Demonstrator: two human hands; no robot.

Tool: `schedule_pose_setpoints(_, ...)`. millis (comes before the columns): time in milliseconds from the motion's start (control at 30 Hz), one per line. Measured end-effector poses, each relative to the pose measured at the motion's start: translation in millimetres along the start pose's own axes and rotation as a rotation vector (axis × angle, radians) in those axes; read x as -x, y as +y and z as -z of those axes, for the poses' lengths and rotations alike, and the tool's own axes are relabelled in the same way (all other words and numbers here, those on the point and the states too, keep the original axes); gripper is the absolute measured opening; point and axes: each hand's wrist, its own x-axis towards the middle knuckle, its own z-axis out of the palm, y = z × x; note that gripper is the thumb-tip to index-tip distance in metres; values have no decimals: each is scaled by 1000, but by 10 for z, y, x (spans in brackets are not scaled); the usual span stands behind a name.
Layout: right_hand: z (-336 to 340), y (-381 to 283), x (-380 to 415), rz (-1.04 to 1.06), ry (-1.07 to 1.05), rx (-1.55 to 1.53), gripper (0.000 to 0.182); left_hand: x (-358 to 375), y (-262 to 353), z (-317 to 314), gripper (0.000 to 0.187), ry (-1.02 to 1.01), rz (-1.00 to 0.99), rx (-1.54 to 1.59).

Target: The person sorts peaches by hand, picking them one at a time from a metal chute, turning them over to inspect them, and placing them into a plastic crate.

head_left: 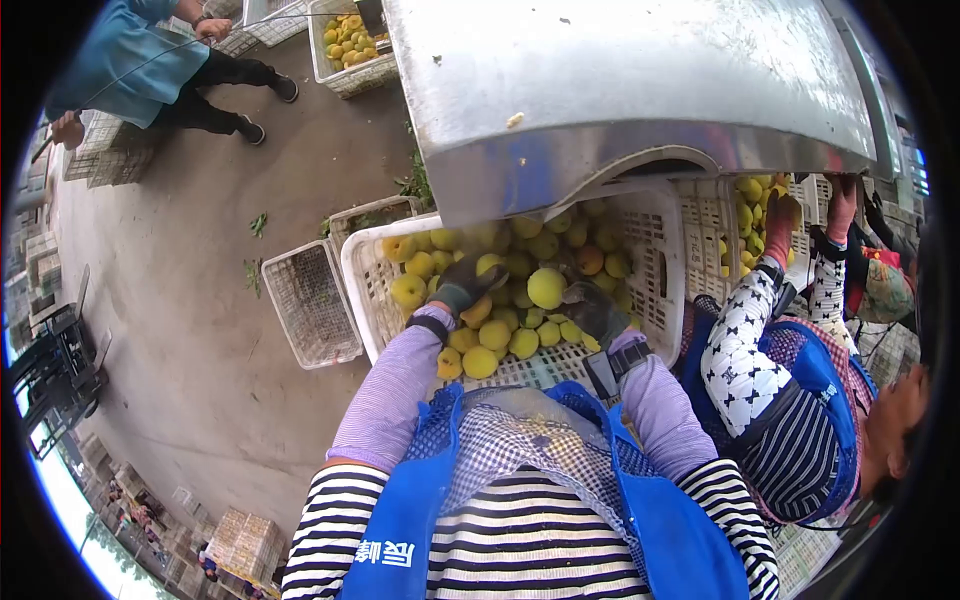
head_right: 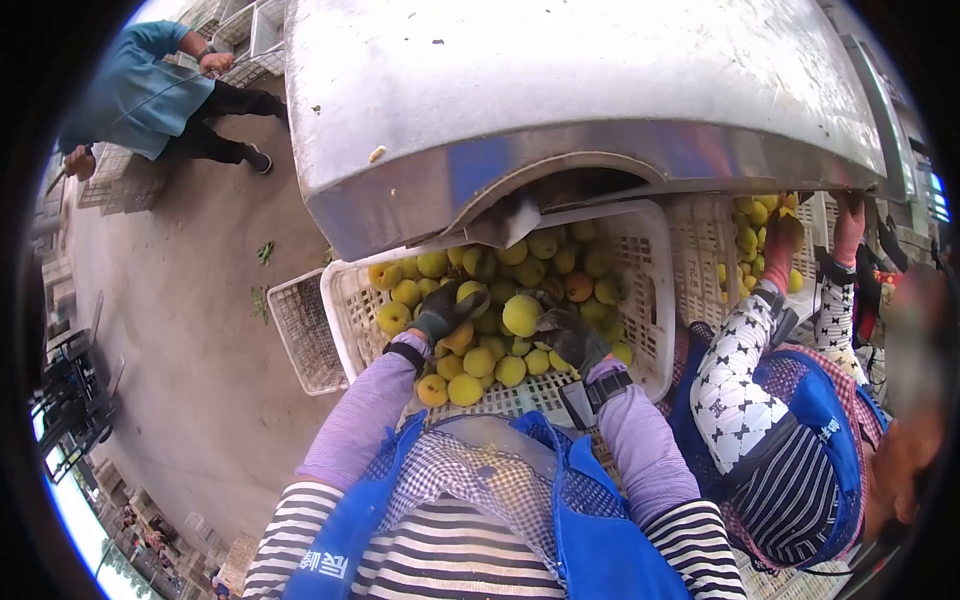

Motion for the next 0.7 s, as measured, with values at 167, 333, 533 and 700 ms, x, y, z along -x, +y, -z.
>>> schedule_pose_setpoints(167, -474, -485, 265, 312, 47, 218, 66, 330, -57, -33, 67, -149, 116, 823)
schedule_pose_setpoints(333, -915, -826, 507, 379, -12, -73, 74, 999, 614, 170, 82, -373, -171, 1274)
schedule_pose_setpoints(533, -1106, -913, 594, 478, 149, 353, 74, 1531, 1240, 208, 90, -169, -376, 985)
schedule_pose_setpoints(700, -1134, -1007, 746, 590, 196, 741, 77, 1597, 1176, 151, 97, -221, -293, 1061)
